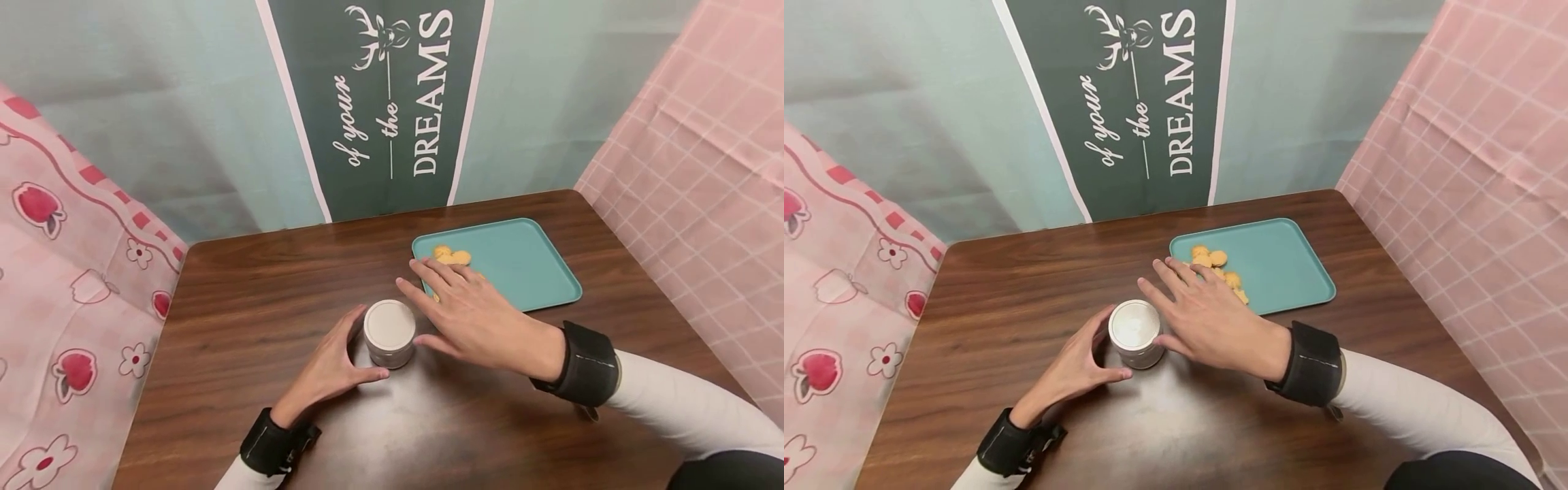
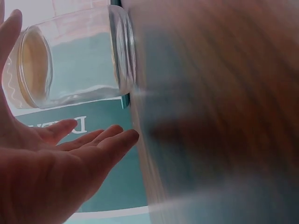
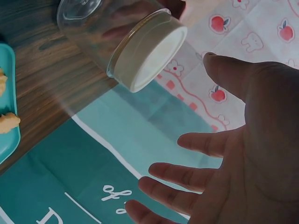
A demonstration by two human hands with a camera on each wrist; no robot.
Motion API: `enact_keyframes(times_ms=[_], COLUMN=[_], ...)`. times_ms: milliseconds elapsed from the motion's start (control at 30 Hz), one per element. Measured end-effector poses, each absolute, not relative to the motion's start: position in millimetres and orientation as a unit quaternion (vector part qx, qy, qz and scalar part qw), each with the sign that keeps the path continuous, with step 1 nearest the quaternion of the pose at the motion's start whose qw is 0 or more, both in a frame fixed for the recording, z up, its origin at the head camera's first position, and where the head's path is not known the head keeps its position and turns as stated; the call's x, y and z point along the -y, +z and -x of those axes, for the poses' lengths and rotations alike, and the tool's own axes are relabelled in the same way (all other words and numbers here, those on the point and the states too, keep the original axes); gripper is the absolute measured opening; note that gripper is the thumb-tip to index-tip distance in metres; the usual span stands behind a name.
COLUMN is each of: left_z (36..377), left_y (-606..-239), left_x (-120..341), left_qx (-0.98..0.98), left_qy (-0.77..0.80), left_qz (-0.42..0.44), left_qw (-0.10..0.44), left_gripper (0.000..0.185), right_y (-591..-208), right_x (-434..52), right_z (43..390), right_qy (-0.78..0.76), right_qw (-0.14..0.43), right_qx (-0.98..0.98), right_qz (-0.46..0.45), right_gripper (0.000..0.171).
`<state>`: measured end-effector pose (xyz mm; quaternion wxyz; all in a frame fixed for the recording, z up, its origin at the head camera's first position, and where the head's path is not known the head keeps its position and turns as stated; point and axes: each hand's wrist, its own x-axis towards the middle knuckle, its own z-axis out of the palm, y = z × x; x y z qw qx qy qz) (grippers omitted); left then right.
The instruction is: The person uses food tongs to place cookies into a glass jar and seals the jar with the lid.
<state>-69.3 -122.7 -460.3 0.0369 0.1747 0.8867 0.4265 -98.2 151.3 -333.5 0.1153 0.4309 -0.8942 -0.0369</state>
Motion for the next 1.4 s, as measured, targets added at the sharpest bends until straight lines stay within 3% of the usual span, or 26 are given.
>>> enact_keyframes(times_ms=[1067, 1400], left_z=[79, 80], left_y=[-459, -461], left_x=[107, 106], left_qx=[-0.872, -0.869], left_qy=[0.451, 0.455], left_qz=[-0.181, -0.18], left_qw=[0.068, 0.068], left_gripper=[0.117, 0.111], right_y=[-334, -336], right_x=[-129, -122], right_z=[96, 97], right_qy=[-0.054, -0.056], right_qw=[0.076, 0.039], right_qx=[0.88, 0.878], right_qz=[-0.466, -0.474], right_gripper=[0.086, 0.085])
